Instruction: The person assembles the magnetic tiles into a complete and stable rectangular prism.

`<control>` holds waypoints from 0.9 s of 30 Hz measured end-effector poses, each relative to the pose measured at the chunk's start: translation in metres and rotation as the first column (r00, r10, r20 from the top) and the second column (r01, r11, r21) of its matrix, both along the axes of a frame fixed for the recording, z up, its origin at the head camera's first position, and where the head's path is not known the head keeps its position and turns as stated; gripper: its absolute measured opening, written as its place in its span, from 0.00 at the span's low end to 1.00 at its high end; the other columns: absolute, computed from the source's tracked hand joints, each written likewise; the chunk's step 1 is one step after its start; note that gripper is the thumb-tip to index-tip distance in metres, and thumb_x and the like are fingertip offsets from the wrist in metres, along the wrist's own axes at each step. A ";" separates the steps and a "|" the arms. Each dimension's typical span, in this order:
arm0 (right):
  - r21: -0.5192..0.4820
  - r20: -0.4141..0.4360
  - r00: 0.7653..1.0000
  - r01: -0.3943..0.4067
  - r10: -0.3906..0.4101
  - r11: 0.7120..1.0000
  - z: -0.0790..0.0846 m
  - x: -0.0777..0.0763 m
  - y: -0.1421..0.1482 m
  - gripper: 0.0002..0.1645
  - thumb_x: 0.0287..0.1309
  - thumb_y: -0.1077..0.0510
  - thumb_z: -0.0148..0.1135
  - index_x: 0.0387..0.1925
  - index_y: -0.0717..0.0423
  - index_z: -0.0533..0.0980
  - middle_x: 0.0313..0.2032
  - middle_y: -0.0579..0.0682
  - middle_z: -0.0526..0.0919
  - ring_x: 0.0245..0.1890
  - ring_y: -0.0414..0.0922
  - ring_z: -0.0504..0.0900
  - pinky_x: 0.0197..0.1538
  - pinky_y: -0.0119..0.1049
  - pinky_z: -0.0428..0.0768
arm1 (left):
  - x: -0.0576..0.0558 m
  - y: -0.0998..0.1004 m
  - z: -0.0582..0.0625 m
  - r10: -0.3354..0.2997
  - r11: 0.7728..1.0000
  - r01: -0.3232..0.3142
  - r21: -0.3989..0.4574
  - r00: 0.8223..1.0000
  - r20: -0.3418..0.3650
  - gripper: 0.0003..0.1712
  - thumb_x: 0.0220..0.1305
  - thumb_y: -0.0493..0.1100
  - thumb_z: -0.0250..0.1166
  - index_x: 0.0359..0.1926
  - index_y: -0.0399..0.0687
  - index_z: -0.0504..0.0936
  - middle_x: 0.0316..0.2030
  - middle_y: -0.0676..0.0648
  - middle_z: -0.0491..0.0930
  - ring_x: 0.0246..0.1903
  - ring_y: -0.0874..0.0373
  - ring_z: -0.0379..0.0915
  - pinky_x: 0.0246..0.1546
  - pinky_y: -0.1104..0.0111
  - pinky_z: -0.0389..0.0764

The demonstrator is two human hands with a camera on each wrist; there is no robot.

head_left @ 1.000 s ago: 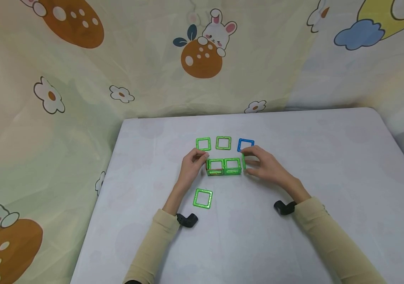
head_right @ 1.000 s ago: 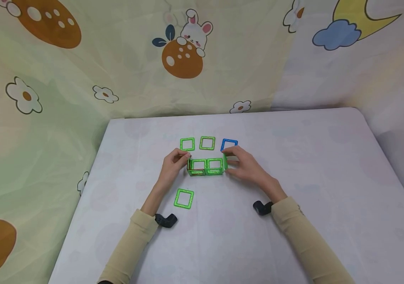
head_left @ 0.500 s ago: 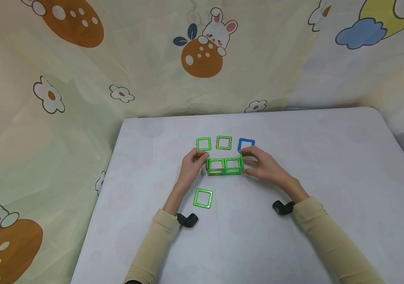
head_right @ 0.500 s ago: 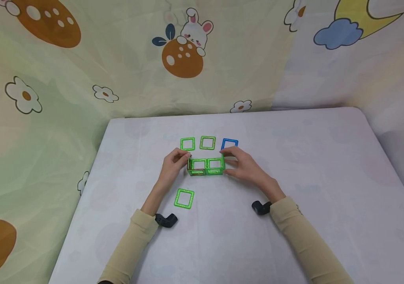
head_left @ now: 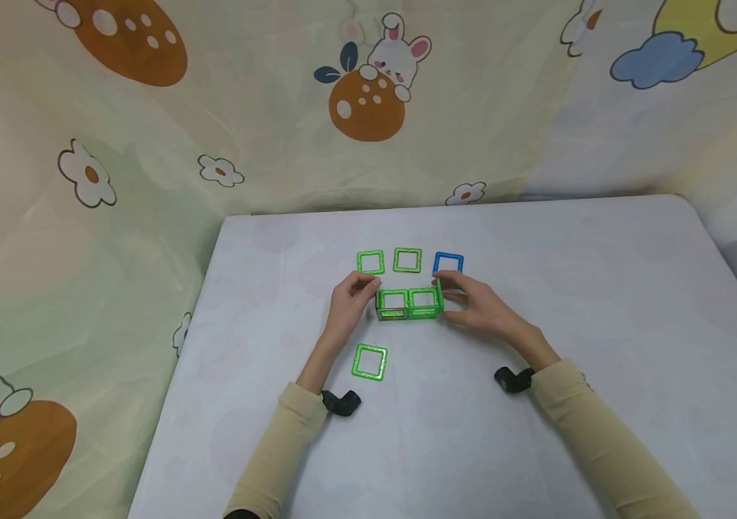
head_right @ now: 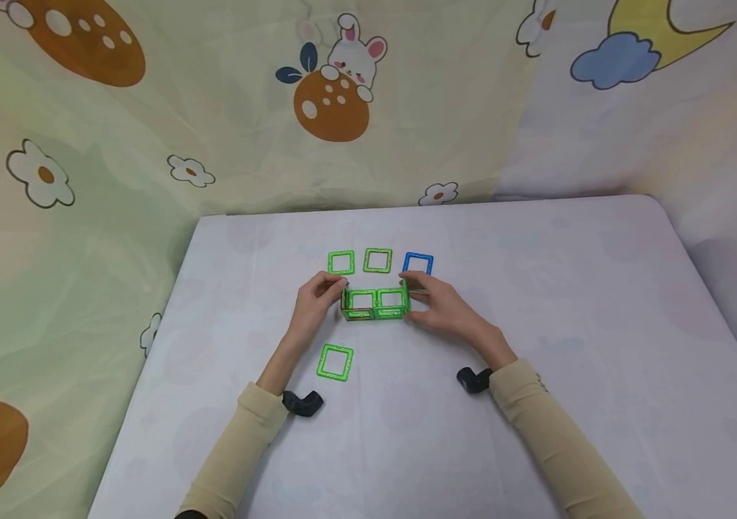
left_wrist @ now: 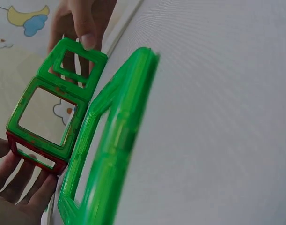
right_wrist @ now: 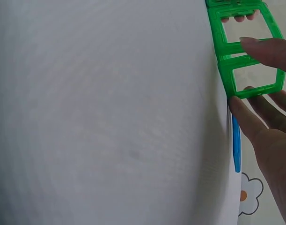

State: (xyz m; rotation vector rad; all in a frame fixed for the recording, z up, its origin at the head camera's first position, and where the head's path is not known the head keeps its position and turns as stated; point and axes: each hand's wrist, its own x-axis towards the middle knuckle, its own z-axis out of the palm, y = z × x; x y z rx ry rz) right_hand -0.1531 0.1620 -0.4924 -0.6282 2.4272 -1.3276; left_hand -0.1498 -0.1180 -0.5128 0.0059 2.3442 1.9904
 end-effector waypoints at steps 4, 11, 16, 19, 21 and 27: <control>0.015 -0.011 1.000 0.004 -0.004 1.000 -0.001 -0.001 0.000 0.46 0.55 0.69 0.74 0.72 0.64 0.63 0.69 0.65 0.71 0.67 0.62 0.76 0.66 0.49 0.78 | 0.001 0.000 0.001 0.005 1.000 -0.005 -0.004 1.000 -0.001 0.21 0.72 0.55 0.66 0.53 0.45 0.83 0.49 0.48 0.84 0.52 0.54 0.82 0.58 0.59 0.82; 0.033 -0.003 1.000 0.008 -0.008 0.999 -0.002 -0.001 -0.001 0.45 0.55 0.70 0.72 0.72 0.65 0.63 0.70 0.68 0.69 0.66 0.64 0.76 0.66 0.50 0.78 | 0.004 0.001 0.005 0.007 1.000 -0.007 -0.024 1.000 0.001 0.25 0.73 0.56 0.65 0.59 0.43 0.82 0.53 0.49 0.84 0.55 0.56 0.82 0.58 0.64 0.83; 0.047 0.009 1.000 0.012 -0.013 0.999 -0.002 0.000 -0.001 0.45 0.56 0.70 0.72 0.73 0.65 0.63 0.70 0.69 0.69 0.66 0.65 0.76 0.65 0.50 0.79 | 0.008 0.001 0.008 0.000 0.999 0.002 -0.045 0.999 0.036 0.24 0.74 0.55 0.64 0.62 0.46 0.82 0.56 0.49 0.83 0.54 0.56 0.82 0.58 0.63 0.83; 0.051 0.008 1.000 0.014 -0.014 0.999 -0.001 0.000 -0.002 0.44 0.56 0.70 0.71 0.73 0.66 0.63 0.70 0.69 0.69 0.66 0.65 0.76 0.65 0.50 0.79 | 0.011 0.000 0.009 0.001 0.998 0.002 -0.055 0.998 0.057 0.24 0.74 0.54 0.63 0.63 0.48 0.81 0.57 0.49 0.83 0.52 0.55 0.84 0.59 0.60 0.83; 0.047 0.007 1.000 0.015 -0.015 0.999 -0.001 0.001 -0.002 0.44 0.56 0.71 0.71 0.72 0.66 0.63 0.70 0.69 0.69 0.66 0.65 0.76 0.65 0.51 0.79 | 0.014 0.000 0.010 0.003 0.998 0.001 -0.060 0.998 0.068 0.24 0.74 0.54 0.63 0.64 0.49 0.81 0.57 0.49 0.83 0.51 0.54 0.84 0.58 0.58 0.83; 0.039 0.014 1.000 0.026 -0.027 0.999 -0.001 0.001 -0.002 0.44 0.56 0.71 0.71 0.72 0.65 0.63 0.70 0.68 0.69 0.65 0.63 0.77 0.64 0.49 0.79 | 0.026 0.002 0.019 0.021 0.997 -0.014 -0.073 0.995 0.101 0.26 0.74 0.51 0.63 0.67 0.46 0.77 0.60 0.47 0.81 0.56 0.54 0.82 0.56 0.64 0.84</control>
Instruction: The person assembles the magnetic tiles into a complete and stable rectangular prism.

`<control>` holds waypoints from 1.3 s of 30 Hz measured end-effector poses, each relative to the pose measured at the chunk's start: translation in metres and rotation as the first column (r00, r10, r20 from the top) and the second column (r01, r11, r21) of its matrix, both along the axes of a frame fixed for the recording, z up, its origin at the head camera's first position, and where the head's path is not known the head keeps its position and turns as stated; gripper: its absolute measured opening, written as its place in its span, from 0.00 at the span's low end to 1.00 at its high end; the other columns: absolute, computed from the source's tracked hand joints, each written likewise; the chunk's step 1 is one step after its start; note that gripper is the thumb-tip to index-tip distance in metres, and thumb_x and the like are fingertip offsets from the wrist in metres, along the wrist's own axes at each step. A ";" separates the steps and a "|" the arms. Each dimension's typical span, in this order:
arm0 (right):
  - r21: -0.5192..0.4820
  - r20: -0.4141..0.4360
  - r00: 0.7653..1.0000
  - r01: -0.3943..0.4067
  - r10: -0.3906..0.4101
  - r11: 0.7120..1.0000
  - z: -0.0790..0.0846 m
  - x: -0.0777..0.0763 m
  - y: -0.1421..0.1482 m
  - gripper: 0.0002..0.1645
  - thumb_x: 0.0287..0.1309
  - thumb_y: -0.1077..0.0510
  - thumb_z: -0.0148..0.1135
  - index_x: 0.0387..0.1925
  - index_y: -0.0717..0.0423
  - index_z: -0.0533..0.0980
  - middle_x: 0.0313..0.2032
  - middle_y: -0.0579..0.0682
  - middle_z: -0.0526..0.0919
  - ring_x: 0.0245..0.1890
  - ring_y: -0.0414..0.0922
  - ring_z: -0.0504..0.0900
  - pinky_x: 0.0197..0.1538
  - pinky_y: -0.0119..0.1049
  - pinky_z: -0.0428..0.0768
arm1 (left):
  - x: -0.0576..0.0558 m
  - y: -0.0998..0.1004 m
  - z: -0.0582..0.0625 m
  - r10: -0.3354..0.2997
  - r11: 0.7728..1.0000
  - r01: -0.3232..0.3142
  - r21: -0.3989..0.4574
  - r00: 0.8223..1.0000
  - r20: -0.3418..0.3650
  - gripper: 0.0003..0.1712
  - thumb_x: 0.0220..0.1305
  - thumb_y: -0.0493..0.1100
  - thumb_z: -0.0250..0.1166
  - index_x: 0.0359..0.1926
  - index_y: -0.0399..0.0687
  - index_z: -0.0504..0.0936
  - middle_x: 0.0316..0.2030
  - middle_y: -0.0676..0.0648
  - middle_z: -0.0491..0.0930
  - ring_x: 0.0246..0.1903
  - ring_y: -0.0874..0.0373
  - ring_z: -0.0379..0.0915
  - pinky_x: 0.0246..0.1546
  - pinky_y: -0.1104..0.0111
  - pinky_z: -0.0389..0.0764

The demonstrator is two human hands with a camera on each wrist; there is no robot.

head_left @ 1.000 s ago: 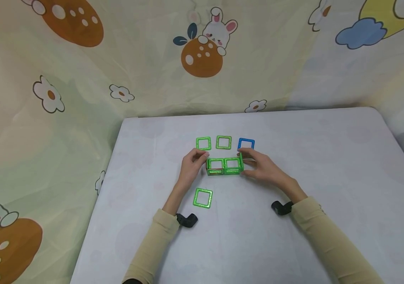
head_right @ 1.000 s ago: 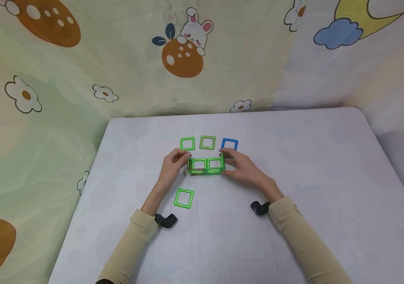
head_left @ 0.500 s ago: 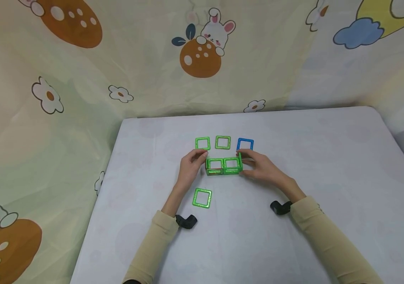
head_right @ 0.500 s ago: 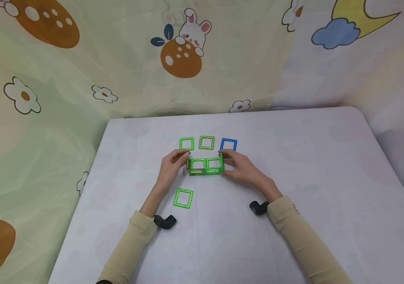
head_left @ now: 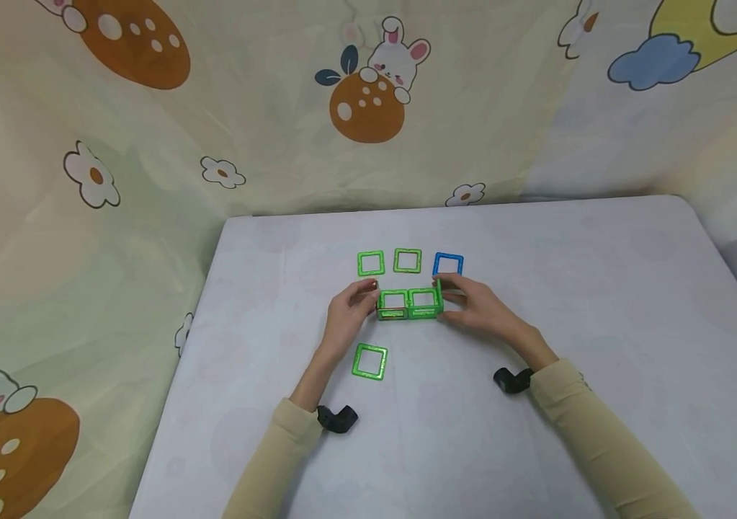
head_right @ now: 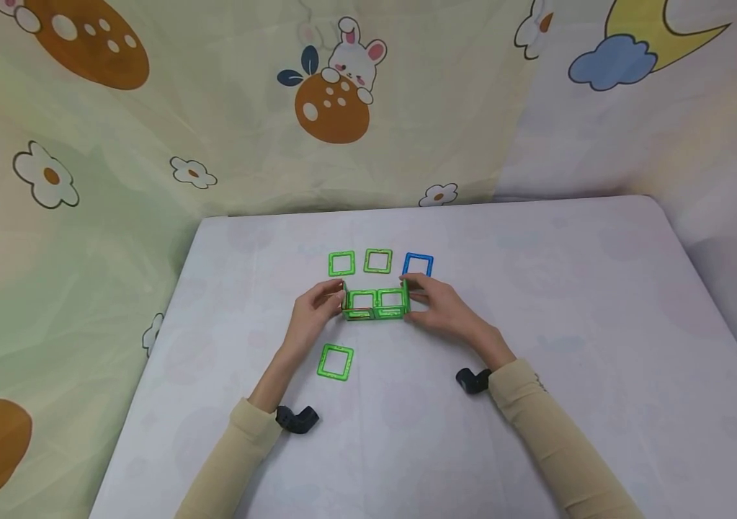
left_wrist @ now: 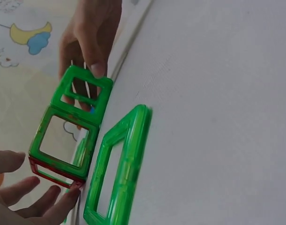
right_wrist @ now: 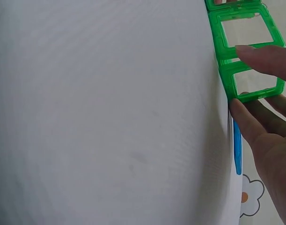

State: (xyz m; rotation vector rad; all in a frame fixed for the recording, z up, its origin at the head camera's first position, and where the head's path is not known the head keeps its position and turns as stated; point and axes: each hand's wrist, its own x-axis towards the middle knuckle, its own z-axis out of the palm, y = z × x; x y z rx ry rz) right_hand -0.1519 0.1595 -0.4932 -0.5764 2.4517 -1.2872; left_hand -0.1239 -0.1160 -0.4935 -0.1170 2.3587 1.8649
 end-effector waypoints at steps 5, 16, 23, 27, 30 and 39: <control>0.019 -0.010 1.000 0.009 -0.008 1.000 0.000 0.001 0.002 0.45 0.56 0.68 0.73 0.73 0.64 0.63 0.70 0.67 0.70 0.65 0.63 0.78 0.65 0.50 0.79 | 0.012 0.003 0.008 0.023 1.000 -0.023 -0.002 0.999 0.026 0.25 0.74 0.48 0.63 0.66 0.44 0.78 0.59 0.44 0.80 0.58 0.52 0.80 0.53 0.66 0.85; 0.005 0.010 1.000 0.018 -0.018 1.000 0.000 0.008 0.007 0.45 0.55 0.69 0.73 0.72 0.64 0.64 0.70 0.66 0.70 0.65 0.63 0.78 0.64 0.50 0.80 | 0.028 0.008 0.015 -0.009 0.999 0.009 0.032 1.000 0.025 0.25 0.75 0.47 0.61 0.67 0.41 0.76 0.62 0.39 0.79 0.59 0.49 0.80 0.56 0.62 0.85; 0.021 0.033 0.999 0.024 -0.025 0.999 0.002 0.013 0.011 0.40 0.55 0.68 0.73 0.67 0.64 0.67 0.66 0.65 0.74 0.65 0.62 0.78 0.64 0.49 0.80 | 0.026 0.008 0.013 -0.013 1.000 0.013 0.001 1.000 -0.009 0.25 0.76 0.50 0.60 0.67 0.44 0.78 0.63 0.44 0.79 0.61 0.51 0.79 0.60 0.60 0.82; 0.020 0.042 0.999 0.026 -0.027 0.999 0.003 0.017 0.013 0.37 0.55 0.67 0.74 0.66 0.64 0.70 0.64 0.64 0.75 0.63 0.61 0.80 0.63 0.48 0.81 | 0.024 0.009 0.012 -0.009 1.000 0.009 -0.030 1.000 -0.026 0.25 0.76 0.51 0.59 0.66 0.44 0.78 0.62 0.45 0.80 0.62 0.52 0.77 0.61 0.60 0.81; 0.014 0.036 0.999 0.021 -0.021 1.000 0.003 0.021 0.015 0.35 0.55 0.67 0.75 0.64 0.64 0.71 0.62 0.63 0.78 0.62 0.60 0.81 0.61 0.46 0.82 | 0.022 0.011 0.012 -0.008 0.999 0.006 -0.052 0.999 -0.033 0.24 0.77 0.51 0.59 0.66 0.45 0.79 0.61 0.46 0.81 0.61 0.53 0.77 0.61 0.59 0.81; 0.016 0.007 1.000 -0.028 0.028 0.999 0.004 0.033 0.017 0.29 0.55 0.65 0.76 0.58 0.61 0.76 0.56 0.59 0.82 0.56 0.56 0.85 0.58 0.43 0.84 | 0.010 0.018 0.009 0.016 0.998 -0.020 -0.054 0.997 -0.073 0.21 0.77 0.48 0.60 0.63 0.45 0.80 0.58 0.47 0.83 0.60 0.54 0.77 0.60 0.58 0.81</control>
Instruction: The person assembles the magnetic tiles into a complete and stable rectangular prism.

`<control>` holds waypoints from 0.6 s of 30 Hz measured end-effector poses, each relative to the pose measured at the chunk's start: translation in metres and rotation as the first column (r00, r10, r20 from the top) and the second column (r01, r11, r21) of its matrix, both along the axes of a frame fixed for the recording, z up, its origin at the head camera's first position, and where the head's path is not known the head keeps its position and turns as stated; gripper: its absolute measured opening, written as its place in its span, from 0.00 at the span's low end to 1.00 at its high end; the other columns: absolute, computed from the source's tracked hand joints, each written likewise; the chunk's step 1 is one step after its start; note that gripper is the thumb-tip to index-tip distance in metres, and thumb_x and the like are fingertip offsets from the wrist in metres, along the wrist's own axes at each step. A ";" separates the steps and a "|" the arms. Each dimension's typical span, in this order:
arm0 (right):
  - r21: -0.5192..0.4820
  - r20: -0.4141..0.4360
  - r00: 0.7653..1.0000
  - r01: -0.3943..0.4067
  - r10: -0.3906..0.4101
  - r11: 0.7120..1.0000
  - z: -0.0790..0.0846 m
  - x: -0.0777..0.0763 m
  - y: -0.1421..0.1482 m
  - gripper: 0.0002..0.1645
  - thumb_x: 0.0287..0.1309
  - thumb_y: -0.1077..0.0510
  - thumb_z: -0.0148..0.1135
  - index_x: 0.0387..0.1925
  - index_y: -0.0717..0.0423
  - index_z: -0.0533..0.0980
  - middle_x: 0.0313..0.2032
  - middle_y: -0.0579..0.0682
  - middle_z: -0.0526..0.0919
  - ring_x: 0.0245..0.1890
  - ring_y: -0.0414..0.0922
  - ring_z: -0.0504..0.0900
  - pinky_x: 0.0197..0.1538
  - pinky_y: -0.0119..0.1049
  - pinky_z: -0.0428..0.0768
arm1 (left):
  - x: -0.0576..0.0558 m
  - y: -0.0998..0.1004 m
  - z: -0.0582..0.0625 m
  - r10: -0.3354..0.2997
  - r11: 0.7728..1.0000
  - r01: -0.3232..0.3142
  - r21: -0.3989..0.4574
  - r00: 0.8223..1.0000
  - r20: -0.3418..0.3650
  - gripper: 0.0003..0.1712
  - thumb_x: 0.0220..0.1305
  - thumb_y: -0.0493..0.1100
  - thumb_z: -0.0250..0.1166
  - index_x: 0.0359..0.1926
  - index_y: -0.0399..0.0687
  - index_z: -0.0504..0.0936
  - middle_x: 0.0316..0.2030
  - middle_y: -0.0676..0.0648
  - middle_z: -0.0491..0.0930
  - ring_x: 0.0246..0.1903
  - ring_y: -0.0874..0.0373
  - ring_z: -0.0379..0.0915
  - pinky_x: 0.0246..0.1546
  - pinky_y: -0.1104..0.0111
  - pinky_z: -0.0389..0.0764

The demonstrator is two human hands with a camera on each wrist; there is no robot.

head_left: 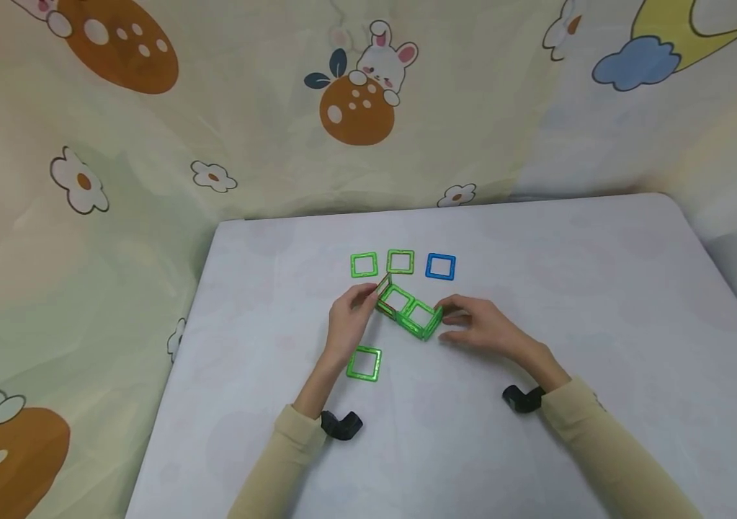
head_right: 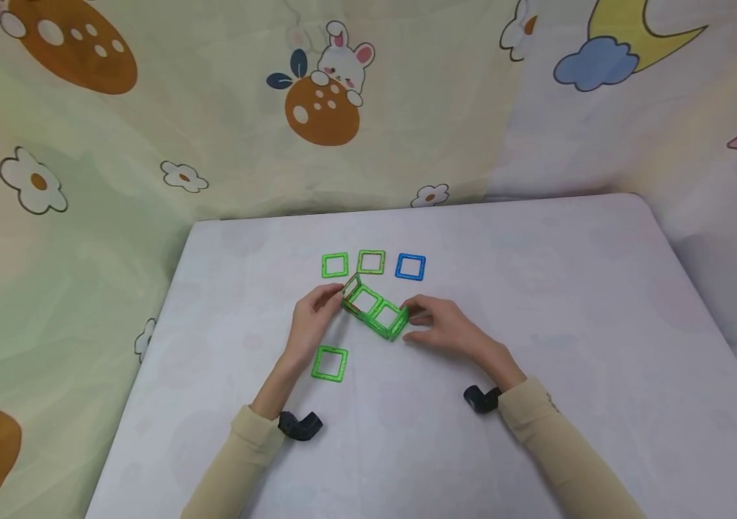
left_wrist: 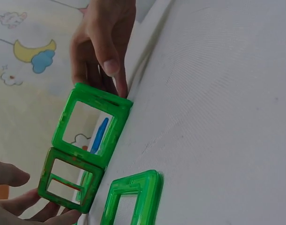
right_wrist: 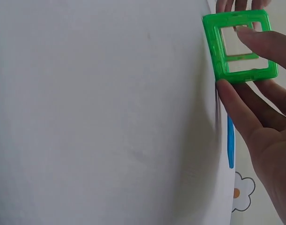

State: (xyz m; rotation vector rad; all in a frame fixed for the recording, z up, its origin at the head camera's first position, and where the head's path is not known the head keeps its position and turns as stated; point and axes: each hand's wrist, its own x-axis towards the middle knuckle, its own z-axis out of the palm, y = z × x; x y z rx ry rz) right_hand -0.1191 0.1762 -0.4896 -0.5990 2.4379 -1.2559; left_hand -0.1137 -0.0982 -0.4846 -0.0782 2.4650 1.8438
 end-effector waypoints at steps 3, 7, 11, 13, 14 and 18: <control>0.007 -0.010 1.000 -0.024 0.024 1.000 0.001 0.006 -0.003 0.27 0.55 0.63 0.76 0.57 0.60 0.78 0.55 0.58 0.83 0.53 0.54 0.87 0.56 0.44 0.85 | -0.004 0.001 -0.002 0.025 1.000 -0.025 0.013 1.000 -0.006 0.21 0.76 0.48 0.60 0.63 0.41 0.80 0.56 0.47 0.83 0.59 0.53 0.78 0.60 0.58 0.81; 0.012 -0.026 0.998 -0.059 0.060 0.998 0.003 0.012 -0.007 0.26 0.55 0.61 0.77 0.55 0.59 0.79 0.52 0.55 0.85 0.51 0.52 0.87 0.55 0.45 0.86 | -0.009 0.004 -0.005 0.064 0.998 -0.064 0.027 0.998 -0.001 0.22 0.76 0.48 0.60 0.62 0.39 0.80 0.54 0.46 0.84 0.58 0.52 0.79 0.59 0.59 0.82; 0.008 -0.021 0.996 -0.083 0.083 0.996 0.003 0.016 -0.012 0.25 0.54 0.61 0.78 0.54 0.57 0.79 0.52 0.53 0.84 0.51 0.50 0.87 0.56 0.43 0.85 | -0.014 0.006 -0.007 0.087 0.996 -0.087 0.031 0.996 0.001 0.20 0.75 0.47 0.61 0.59 0.39 0.82 0.53 0.47 0.85 0.57 0.54 0.81 0.58 0.61 0.83; 0.002 -0.009 0.996 -0.090 0.090 0.996 0.004 0.017 -0.014 0.26 0.54 0.61 0.78 0.54 0.57 0.79 0.52 0.52 0.84 0.52 0.50 0.86 0.57 0.41 0.85 | -0.016 0.007 -0.006 0.093 0.995 -0.093 0.033 0.996 0.003 0.19 0.75 0.47 0.62 0.57 0.40 0.84 0.52 0.47 0.85 0.56 0.54 0.81 0.57 0.61 0.83; -0.004 -0.006 0.995 -0.096 0.096 0.995 0.004 0.018 -0.014 0.26 0.54 0.62 0.78 0.54 0.57 0.79 0.52 0.52 0.84 0.52 0.50 0.86 0.57 0.41 0.85 | -0.017 0.007 -0.006 0.096 0.995 -0.096 0.036 0.995 0.007 0.18 0.75 0.47 0.62 0.57 0.40 0.84 0.52 0.47 0.86 0.56 0.54 0.81 0.57 0.61 0.83; -0.028 -0.002 0.992 -0.123 0.123 0.992 0.003 0.020 -0.018 0.26 0.54 0.61 0.78 0.55 0.57 0.79 0.52 0.52 0.84 0.53 0.50 0.86 0.58 0.40 0.84 | -0.021 0.009 -0.005 0.102 0.994 -0.103 0.042 0.994 0.031 0.17 0.74 0.47 0.63 0.56 0.41 0.85 0.52 0.47 0.86 0.56 0.54 0.81 0.57 0.62 0.83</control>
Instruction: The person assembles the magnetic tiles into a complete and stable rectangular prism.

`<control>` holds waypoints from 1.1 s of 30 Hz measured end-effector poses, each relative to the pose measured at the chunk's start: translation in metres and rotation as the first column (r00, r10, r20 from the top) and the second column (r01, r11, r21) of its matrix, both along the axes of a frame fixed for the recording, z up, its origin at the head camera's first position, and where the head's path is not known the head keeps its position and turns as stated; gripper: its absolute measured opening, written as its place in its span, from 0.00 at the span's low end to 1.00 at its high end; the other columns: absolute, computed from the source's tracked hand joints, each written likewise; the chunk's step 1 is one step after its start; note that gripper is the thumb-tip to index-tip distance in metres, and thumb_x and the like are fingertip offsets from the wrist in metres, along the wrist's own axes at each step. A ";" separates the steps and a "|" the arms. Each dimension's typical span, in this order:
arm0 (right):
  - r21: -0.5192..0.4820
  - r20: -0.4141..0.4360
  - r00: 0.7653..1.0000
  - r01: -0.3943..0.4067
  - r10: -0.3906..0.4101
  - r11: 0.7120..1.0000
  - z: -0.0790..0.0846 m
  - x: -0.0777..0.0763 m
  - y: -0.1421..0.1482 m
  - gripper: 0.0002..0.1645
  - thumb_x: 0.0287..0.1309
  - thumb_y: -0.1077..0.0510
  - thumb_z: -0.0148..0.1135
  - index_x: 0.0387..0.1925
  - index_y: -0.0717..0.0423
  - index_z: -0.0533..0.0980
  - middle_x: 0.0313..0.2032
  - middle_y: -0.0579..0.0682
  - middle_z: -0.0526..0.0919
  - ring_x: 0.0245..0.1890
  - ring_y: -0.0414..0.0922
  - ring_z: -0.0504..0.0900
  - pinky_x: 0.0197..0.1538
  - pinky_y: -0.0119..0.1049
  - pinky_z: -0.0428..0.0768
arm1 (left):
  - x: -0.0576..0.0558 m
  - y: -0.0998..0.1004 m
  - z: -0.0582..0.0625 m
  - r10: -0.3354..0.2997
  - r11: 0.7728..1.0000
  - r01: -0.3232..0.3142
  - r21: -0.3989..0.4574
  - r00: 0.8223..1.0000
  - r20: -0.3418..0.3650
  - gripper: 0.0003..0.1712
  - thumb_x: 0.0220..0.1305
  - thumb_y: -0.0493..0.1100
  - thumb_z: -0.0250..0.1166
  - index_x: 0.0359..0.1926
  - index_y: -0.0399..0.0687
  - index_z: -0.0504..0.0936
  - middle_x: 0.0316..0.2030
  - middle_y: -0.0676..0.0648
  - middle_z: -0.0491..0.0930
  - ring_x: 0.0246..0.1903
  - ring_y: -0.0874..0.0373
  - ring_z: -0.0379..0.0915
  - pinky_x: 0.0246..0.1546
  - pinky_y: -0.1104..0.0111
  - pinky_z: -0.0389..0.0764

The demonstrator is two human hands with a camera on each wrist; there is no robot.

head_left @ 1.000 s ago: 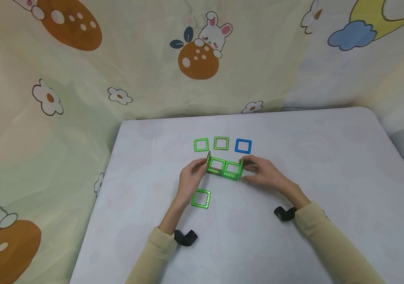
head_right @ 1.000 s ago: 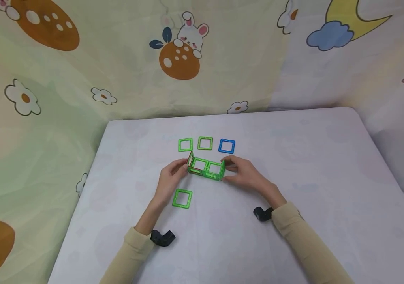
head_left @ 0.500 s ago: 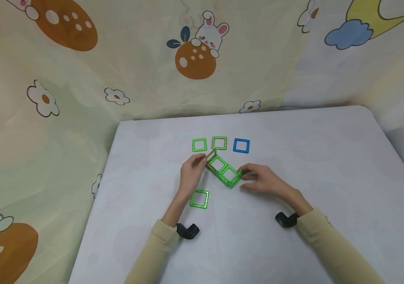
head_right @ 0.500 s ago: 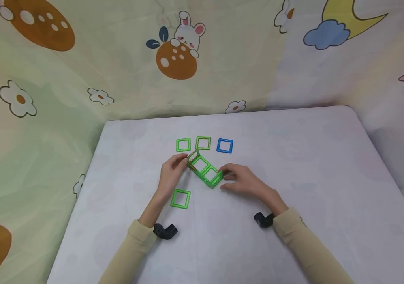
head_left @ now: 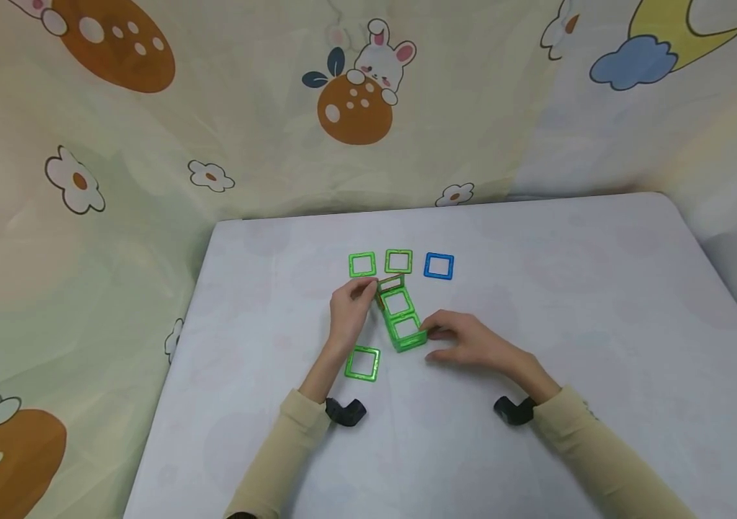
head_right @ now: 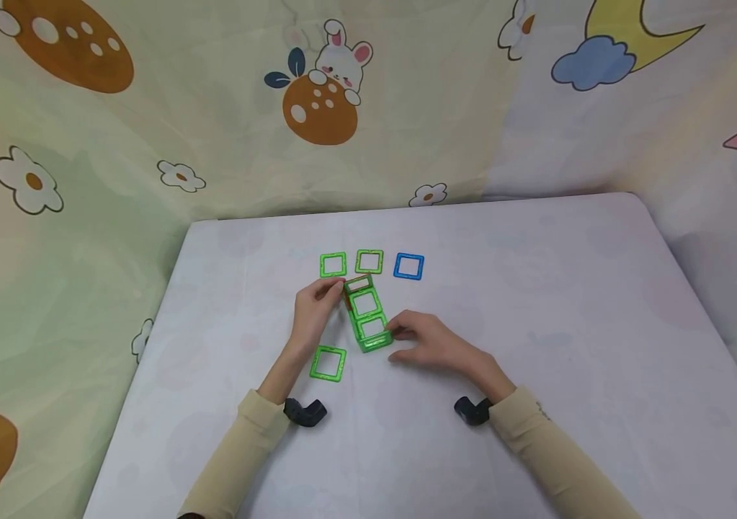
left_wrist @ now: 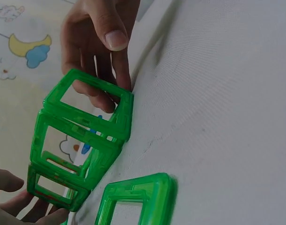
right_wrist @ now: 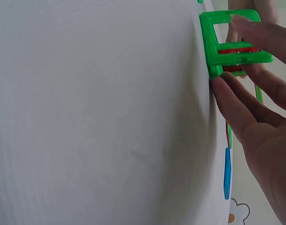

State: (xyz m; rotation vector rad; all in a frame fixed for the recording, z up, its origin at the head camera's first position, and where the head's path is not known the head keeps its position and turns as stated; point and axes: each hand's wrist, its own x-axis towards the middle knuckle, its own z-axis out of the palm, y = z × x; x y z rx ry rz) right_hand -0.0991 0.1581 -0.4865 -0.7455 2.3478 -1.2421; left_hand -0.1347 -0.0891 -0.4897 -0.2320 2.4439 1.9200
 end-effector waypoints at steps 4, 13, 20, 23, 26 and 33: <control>-0.035 -0.014 0.999 -0.033 0.032 0.999 -0.002 0.001 -0.005 0.26 0.54 0.61 0.78 0.55 0.58 0.79 0.53 0.52 0.84 0.53 0.50 0.86 0.59 0.40 0.84 | -0.004 0.000 -0.002 -0.017 1.000 0.017 0.019 1.000 0.000 0.19 0.74 0.47 0.63 0.57 0.40 0.84 0.53 0.48 0.85 0.58 0.55 0.80 0.61 0.60 0.81; -0.053 -0.029 0.997 -0.066 0.065 0.996 -0.002 0.001 -0.013 0.24 0.55 0.65 0.76 0.54 0.60 0.79 0.53 0.53 0.84 0.54 0.50 0.85 0.60 0.39 0.83 | -0.007 0.002 -0.003 -0.023 0.999 0.023 0.043 1.000 -0.002 0.18 0.74 0.48 0.64 0.55 0.42 0.85 0.53 0.48 0.85 0.59 0.54 0.80 0.63 0.60 0.80; 0.012 -0.078 0.997 -0.001 0.002 1.000 0.003 -0.007 -0.006 0.18 0.65 0.69 0.61 0.55 0.59 0.80 0.52 0.52 0.85 0.52 0.48 0.85 0.59 0.45 0.84 | -0.008 0.002 -0.002 -0.017 0.999 0.017 0.043 1.000 0.003 0.18 0.73 0.49 0.65 0.55 0.44 0.86 0.52 0.49 0.86 0.58 0.55 0.81 0.62 0.59 0.80; 0.035 -0.104 0.992 0.076 -0.072 0.996 0.005 -0.017 -0.004 0.17 0.67 0.67 0.61 0.55 0.59 0.80 0.51 0.52 0.86 0.51 0.48 0.84 0.58 0.47 0.84 | -0.009 0.002 -0.002 -0.010 0.999 0.010 0.041 1.000 0.011 0.18 0.72 0.50 0.66 0.54 0.45 0.87 0.51 0.50 0.86 0.56 0.56 0.81 0.60 0.58 0.81; 0.061 -0.151 0.979 0.145 -0.134 0.988 0.007 -0.027 -0.004 0.16 0.67 0.66 0.62 0.55 0.61 0.80 0.51 0.54 0.87 0.51 0.50 0.85 0.57 0.48 0.85 | -0.010 0.002 -0.003 -0.004 0.999 0.003 0.044 1.000 0.015 0.17 0.72 0.51 0.66 0.53 0.45 0.87 0.50 0.50 0.87 0.55 0.56 0.82 0.59 0.58 0.81; 0.108 -0.258 0.942 0.247 -0.213 0.963 0.008 -0.045 -0.006 0.17 0.65 0.68 0.64 0.54 0.67 0.79 0.48 0.60 0.87 0.47 0.53 0.86 0.53 0.49 0.86 | -0.011 0.002 -0.003 0.014 0.999 -0.015 0.042 0.999 0.032 0.13 0.70 0.51 0.68 0.48 0.50 0.89 0.49 0.51 0.87 0.54 0.57 0.81 0.58 0.59 0.81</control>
